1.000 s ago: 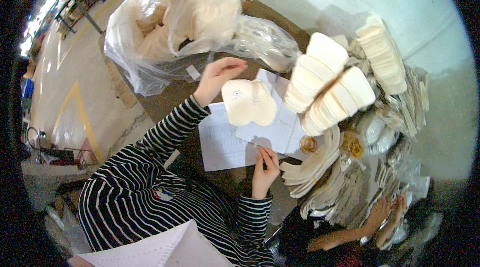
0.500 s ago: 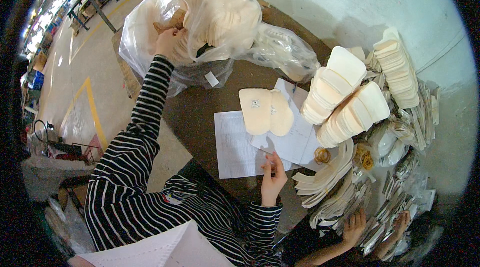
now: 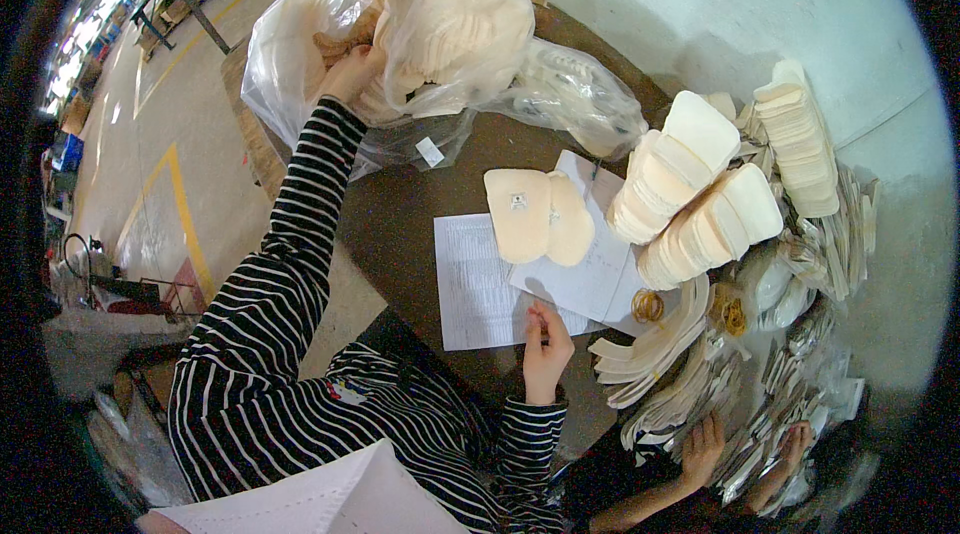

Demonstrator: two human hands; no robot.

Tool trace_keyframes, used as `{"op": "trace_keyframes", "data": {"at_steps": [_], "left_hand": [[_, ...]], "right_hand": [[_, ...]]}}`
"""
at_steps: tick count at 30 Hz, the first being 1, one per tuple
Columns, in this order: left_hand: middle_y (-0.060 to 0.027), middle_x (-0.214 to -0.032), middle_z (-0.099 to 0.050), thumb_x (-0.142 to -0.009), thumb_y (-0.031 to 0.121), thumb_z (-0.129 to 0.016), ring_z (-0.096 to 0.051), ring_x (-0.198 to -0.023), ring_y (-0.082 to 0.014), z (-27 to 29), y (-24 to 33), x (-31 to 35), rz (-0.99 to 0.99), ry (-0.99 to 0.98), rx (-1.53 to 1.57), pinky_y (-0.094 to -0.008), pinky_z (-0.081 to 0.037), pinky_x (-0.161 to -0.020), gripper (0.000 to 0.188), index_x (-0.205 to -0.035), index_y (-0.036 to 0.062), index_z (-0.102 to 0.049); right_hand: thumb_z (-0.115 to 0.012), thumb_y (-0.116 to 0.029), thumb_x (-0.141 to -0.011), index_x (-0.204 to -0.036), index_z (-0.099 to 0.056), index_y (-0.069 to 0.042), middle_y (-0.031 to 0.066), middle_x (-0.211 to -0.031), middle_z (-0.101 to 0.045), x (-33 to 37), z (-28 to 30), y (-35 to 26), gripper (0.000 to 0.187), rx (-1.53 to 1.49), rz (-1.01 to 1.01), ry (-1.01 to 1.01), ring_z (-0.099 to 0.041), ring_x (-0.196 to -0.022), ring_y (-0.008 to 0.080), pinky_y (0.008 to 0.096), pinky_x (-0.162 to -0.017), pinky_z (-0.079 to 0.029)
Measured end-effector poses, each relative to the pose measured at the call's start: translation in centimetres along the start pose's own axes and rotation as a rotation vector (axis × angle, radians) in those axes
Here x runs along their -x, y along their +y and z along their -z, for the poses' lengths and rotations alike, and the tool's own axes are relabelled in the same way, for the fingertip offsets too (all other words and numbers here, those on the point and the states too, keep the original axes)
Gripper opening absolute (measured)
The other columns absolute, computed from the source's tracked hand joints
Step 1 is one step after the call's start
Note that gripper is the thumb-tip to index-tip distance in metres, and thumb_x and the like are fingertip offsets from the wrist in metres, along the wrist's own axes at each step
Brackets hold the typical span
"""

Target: The person repeatedly picks up stacks of white fabric pieces from a plastic bag, aligns them by hand, and places them on a table. The person handles the pieces one at a time, occasionally adjusting the stack before setting it down.

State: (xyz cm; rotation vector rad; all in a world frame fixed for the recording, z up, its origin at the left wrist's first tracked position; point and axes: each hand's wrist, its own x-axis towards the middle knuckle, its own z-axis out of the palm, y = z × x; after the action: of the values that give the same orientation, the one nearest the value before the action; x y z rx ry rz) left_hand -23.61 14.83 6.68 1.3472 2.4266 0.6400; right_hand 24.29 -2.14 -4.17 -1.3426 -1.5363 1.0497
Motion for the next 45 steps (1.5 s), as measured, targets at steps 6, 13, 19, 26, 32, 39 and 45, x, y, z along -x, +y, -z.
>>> {"op": "trace_keyframes", "data": {"at_steps": [6, 13, 19, 26, 32, 39, 45], "left_hand": [[-0.0094, -0.105, -0.065, -0.078, 0.025, -0.072, -0.064, -0.09, -0.0242, -3.9, -7.1, 0.4, 0.054, 0.208, 0.932, -0.0324, -0.052, -0.081, 0.055, -0.125, 0.0006, -0.056], [-0.0096, -0.119, -0.059, -0.081, 0.014, -0.064, -0.061, -0.105, -0.023, -2.1, -9.1, 3.7, 0.161, -0.095, 1.435, -0.034, -0.053, -0.089, 0.056, -0.134, 0.0034, -0.046], [-0.0129, -0.127, -0.061, -0.087, 0.014, -0.059, -0.062, -0.112, -0.0234, -0.4, -8.5, 6.5, 0.226, -0.173, 1.398, -0.0369, -0.051, -0.099, 0.051, -0.136, 0.0022, -0.052], [-0.0134, -0.155, -0.036, -0.074, -0.001, -0.056, -0.031, -0.144, -0.0231, -4.2, -5.1, 12.0, -0.282, 0.074, 0.946, -0.0339, -0.028, -0.116, 0.08, -0.151, 0.004, -0.034], [-0.0111, -0.138, -0.047, -0.066, 0.006, -0.06, -0.046, -0.128, -0.0236, -5.3, -2.5, 19.6, -0.114, -0.063, 1.193, -0.0334, -0.031, -0.113, 0.082, -0.145, 0.0067, -0.039], [-0.0152, -0.148, -0.034, -0.058, -0.003, -0.06, -0.04, -0.134, -0.0279, -7.4, -0.2, 26.9, -0.184, -0.419, 1.376, -0.0388, -0.03, -0.114, 0.113, -0.157, 0.0169, -0.009], [-0.0231, -0.16, -0.013, -0.068, 0.014, -0.086, -0.023, -0.147, -0.0334, -8.9, 4.5, 29.4, -0.293, -0.689, 1.445, -0.0473, -0.025, -0.118, 0.145, -0.15, 0.0273, 0.033]], "right_hand": [[-0.058, -0.003, -0.095, -0.111, -0.067, 0.003, 0.0095, -0.096, -0.071, 0.0, -0.2, 0.1, 0.019, -0.048, 0.018, 0.027, -0.064, -0.076, 0.0139, 0.0262, -0.067, -0.05], [-0.059, -0.002, -0.094, -0.11, -0.068, 0.003, 0.0102, -0.094, -0.07, -0.2, -0.2, -0.6, 0.019, -0.008, 0.002, 0.021, -0.064, -0.076, 0.0151, 0.0281, -0.07, -0.051], [-0.06, -0.002, -0.093, -0.106, -0.068, 0.004, 0.0116, -0.094, -0.071, -0.3, 0.0, -0.3, 0.017, 0.054, 0.018, 0.0, -0.065, -0.081, 0.0172, 0.0284, -0.073, -0.051], [-0.06, -0.001, -0.093, -0.103, -0.069, 0.003, 0.0108, -0.091, -0.07, -0.3, -0.3, -0.9, 0.015, 0.066, 0.02, -0.013, -0.065, -0.079, 0.0166, 0.028, -0.073, -0.05], [-0.058, -0.005, -0.097, -0.107, -0.069, 0.004, 0.0093, -0.096, -0.071, -0.1, -1.7, -2.3, 0.017, -0.142, -0.04, -0.077, -0.063, -0.081, 0.0145, 0.0271, -0.075, -0.05], [-0.065, -0.021, -0.095, -0.149, -0.035, 0.001, 0.0164, -0.139, -0.053, -1.2, -4.7, -6.8, 0.066, -0.696, -0.247, -0.345, -0.05, -0.126, 0.0232, 0.0367, -0.107, -0.039], [-0.08, -0.014, -0.081, -0.155, -0.009, 0.004, 0.0198, -0.15, -0.039, -0.8, -3.9, -9.4, 0.104, -0.373, 0.02, -0.367, -0.041, -0.138, 0.0294, 0.0405, -0.116, -0.028]]}}
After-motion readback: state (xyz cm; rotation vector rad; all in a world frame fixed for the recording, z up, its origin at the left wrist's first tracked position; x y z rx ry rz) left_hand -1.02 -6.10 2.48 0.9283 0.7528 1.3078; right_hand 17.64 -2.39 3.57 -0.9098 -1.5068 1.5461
